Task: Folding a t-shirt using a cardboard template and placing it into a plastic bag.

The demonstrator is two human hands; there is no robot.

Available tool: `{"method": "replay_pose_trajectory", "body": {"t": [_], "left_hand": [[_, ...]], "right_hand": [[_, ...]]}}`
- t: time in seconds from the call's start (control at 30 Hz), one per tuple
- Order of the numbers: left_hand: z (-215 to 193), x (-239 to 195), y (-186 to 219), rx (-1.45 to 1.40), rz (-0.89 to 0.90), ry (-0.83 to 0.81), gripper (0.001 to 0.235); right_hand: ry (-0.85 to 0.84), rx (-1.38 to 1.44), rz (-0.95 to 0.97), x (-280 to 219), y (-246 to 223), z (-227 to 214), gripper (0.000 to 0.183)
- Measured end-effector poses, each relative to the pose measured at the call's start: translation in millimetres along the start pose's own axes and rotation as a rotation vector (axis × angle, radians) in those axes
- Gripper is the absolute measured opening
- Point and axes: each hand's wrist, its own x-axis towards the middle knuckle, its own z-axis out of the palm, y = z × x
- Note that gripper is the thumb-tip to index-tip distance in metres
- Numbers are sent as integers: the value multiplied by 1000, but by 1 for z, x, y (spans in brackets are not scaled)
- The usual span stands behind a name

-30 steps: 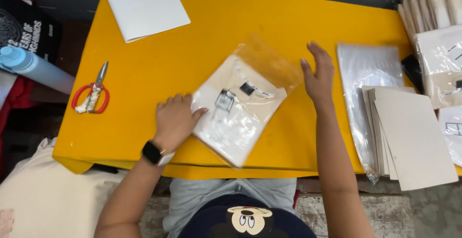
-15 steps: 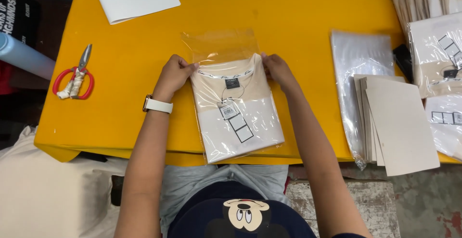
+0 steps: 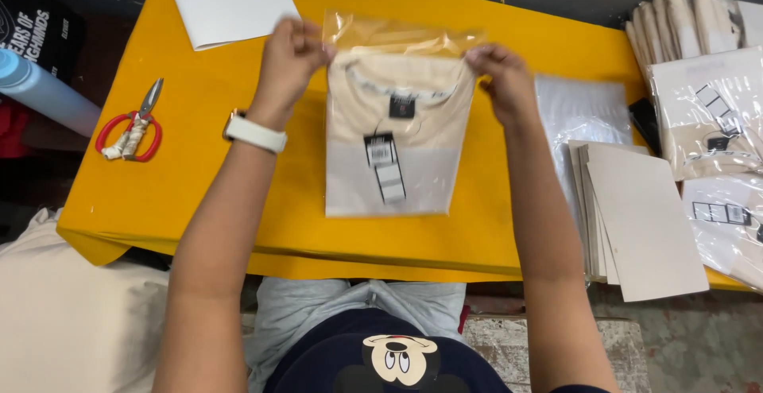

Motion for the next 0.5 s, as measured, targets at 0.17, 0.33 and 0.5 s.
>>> {"method": "replay_pose_trajectory", "body": {"t": [0.17,0.33,0.5], "left_hand": [[32,-9,118,152,468,138,27],[47,-52,75,309,620,88,25],[44,-109,-25,496,302,-245,27]], "right_hand": [[57,37,-505,-4,-53,-25,12],[17,-144,-787,-36,-9,-33,11],[-31,-254,-562,-54,123,-67,14]]}}
